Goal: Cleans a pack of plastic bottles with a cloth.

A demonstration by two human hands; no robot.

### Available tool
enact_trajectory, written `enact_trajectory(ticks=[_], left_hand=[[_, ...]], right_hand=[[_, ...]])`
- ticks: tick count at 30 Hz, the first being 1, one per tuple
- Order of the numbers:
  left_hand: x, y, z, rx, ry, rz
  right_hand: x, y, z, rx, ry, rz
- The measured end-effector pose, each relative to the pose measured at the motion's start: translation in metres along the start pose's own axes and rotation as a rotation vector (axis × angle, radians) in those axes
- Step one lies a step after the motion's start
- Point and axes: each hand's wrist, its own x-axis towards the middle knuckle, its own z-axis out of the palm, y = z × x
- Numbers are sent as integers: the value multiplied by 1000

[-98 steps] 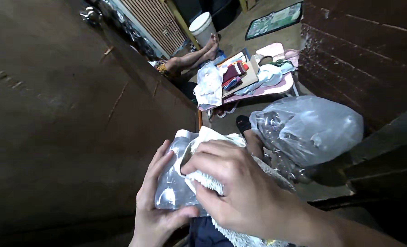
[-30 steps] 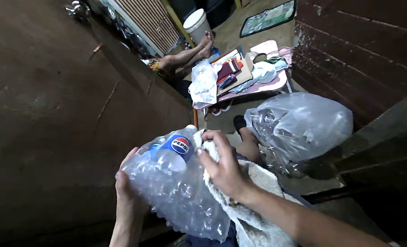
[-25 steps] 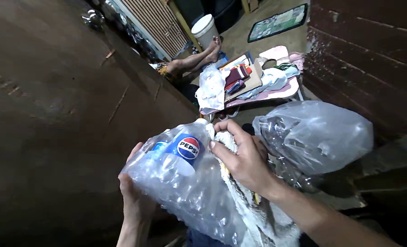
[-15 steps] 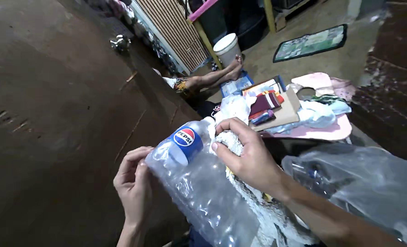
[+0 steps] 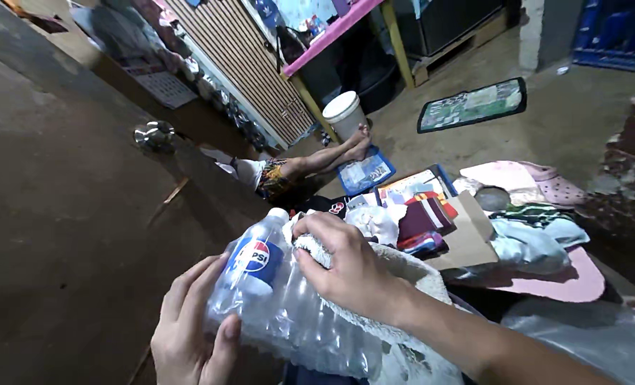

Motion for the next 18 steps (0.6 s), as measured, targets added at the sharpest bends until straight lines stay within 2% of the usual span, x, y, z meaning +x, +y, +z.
enact_trajectory(ticks=[6,10,18], left_hand=[[-3,-5,12,-77,54,-83],[-19,1,-2,-180,70,-113],[-72,56,-48,-292,153,-114]], right_hand=[[-8,-17,17,9,48,-161],[-37,-48,21,89,-49,-271],[-112,-112,16,225,-189,-471]])
